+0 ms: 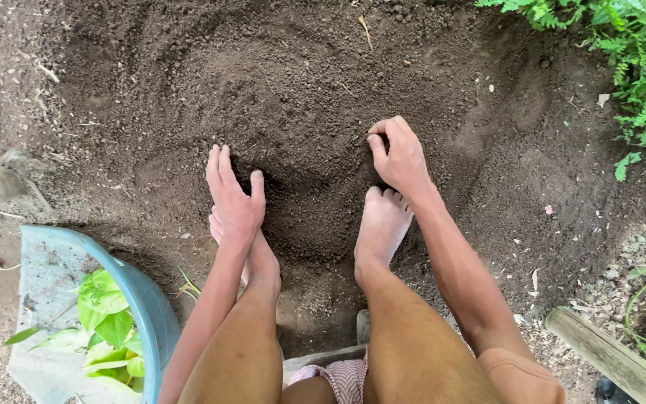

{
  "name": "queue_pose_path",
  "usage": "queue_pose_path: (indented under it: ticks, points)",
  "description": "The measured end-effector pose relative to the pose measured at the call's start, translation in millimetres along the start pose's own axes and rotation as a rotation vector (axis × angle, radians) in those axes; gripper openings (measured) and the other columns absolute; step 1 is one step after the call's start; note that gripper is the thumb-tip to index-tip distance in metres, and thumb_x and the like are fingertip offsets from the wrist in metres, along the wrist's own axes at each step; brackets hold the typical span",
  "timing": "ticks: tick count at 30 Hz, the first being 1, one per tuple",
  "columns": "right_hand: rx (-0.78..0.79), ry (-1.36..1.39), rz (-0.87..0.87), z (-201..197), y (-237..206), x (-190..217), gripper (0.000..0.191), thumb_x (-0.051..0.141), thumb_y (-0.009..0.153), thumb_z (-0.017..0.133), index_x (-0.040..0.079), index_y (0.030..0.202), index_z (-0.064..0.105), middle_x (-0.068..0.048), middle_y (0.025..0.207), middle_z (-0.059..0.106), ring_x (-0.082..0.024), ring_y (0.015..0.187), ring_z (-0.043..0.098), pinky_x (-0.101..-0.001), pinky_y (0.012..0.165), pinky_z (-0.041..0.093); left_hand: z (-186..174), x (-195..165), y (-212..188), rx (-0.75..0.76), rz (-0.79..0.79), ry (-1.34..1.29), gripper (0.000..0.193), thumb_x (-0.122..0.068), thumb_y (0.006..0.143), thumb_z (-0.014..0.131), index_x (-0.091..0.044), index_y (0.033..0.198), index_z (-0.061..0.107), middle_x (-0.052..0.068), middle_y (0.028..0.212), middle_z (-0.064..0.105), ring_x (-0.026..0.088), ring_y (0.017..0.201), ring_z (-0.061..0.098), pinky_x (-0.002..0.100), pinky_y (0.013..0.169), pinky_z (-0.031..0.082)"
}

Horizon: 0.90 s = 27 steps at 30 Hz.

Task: The person sifts soil in their hands, then uses their fingers to place small seeds into the prepared garden bed. They continue to cover the seeds with soil and pat the area down.

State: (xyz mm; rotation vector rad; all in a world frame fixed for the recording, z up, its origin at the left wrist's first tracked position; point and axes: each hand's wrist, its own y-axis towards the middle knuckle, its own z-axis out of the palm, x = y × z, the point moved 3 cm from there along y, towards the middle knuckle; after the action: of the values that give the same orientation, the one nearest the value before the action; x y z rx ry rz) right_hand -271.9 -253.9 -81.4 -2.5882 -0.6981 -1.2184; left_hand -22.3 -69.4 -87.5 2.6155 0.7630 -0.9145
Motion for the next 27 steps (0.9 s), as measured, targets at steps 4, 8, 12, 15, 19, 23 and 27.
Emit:
queue_pose_path:
  ticks: [4, 8, 12, 15, 19, 23, 27]
  points:
    - [0.033, 0.145, -0.002, 10, -6, 12, 0.007, 0.010, 0.098, 0.065, 0.003, 0.101, 0.066, -0.011, 0.095, 0.069, -0.024, 0.088, 0.068, -0.0358, 0.079, 0.055, 1, 1, 1, 0.008, -0.008, 0.008, 0.072, -0.016, 0.099, 0.071, 0.001, 0.158, 0.034, 0.026, 0.163, 0.033, 0.044, 0.152, 0.032, 0.051, 0.128, 0.027]
    - [0.102, 0.266, 0.039, 28, -1, 33, 0.010, 0.012, 0.098, 0.064, 0.003, 0.101, 0.067, -0.010, 0.091, 0.070, -0.021, 0.081, 0.067, -0.0341, 0.073, 0.054, 1, 1, 1, 0.004, -0.003, 0.003, 0.071, -0.017, 0.100, 0.071, 0.001, 0.157, 0.034, 0.026, 0.163, 0.033, 0.043, 0.153, 0.032, 0.050, 0.128, 0.028]
    - [0.172, 0.325, -0.006, 39, 10, 58, 0.012, 0.013, 0.099, 0.062, 0.002, 0.101, 0.066, -0.010, 0.084, 0.067, -0.021, 0.075, 0.064, -0.0342, 0.070, 0.052, 0, 2, 1, 0.012, -0.015, 0.012, 0.071, -0.017, 0.099, 0.071, 0.001, 0.157, 0.035, 0.026, 0.163, 0.034, 0.044, 0.152, 0.033, 0.051, 0.127, 0.027]
    - [0.211, 0.394, -0.062, 44, 16, 73, 0.016, 0.014, 0.105, 0.058, 0.003, 0.096, 0.065, -0.008, 0.080, 0.067, -0.021, 0.072, 0.065, -0.0345, 0.069, 0.052, 0, 3, 1, 0.007, -0.013, 0.013, 0.071, -0.017, 0.098, 0.071, 0.001, 0.156, 0.036, 0.026, 0.162, 0.035, 0.044, 0.152, 0.033, 0.051, 0.127, 0.028]
    - [0.233, 0.350, -0.129, 51, 21, 90, 0.019, 0.015, 0.103, 0.061, 0.002, 0.091, 0.065, -0.010, 0.076, 0.065, -0.023, 0.068, 0.064, -0.0351, 0.065, 0.050, 1, 7, 0, 0.006, -0.012, 0.017, 0.071, -0.018, 0.098, 0.072, 0.001, 0.156, 0.036, 0.026, 0.162, 0.035, 0.044, 0.151, 0.033, 0.051, 0.127, 0.027]
    - [0.260, 0.293, -0.115, 55, 24, 100, 0.022, 0.017, 0.097, 0.071, 0.000, 0.085, 0.065, -0.012, 0.074, 0.063, -0.024, 0.064, 0.061, -0.0363, 0.061, 0.048, 3, 11, -2, 0.008, -0.018, 0.010, 0.071, -0.018, 0.098, 0.072, 0.001, 0.156, 0.036, 0.025, 0.162, 0.035, 0.043, 0.152, 0.033, 0.051, 0.127, 0.028]
    - [0.291, 0.350, -0.253, 51, 29, 106, 0.015, 0.013, 0.086, 0.083, 0.003, 0.089, 0.072, -0.010, 0.082, 0.071, -0.023, 0.072, 0.068, -0.0353, 0.066, 0.053, 3, 14, -4, 0.020, -0.028, 0.015, 0.071, -0.018, 0.098, 0.072, 0.001, 0.156, 0.036, 0.025, 0.162, 0.034, 0.043, 0.152, 0.033, 0.051, 0.127, 0.027]
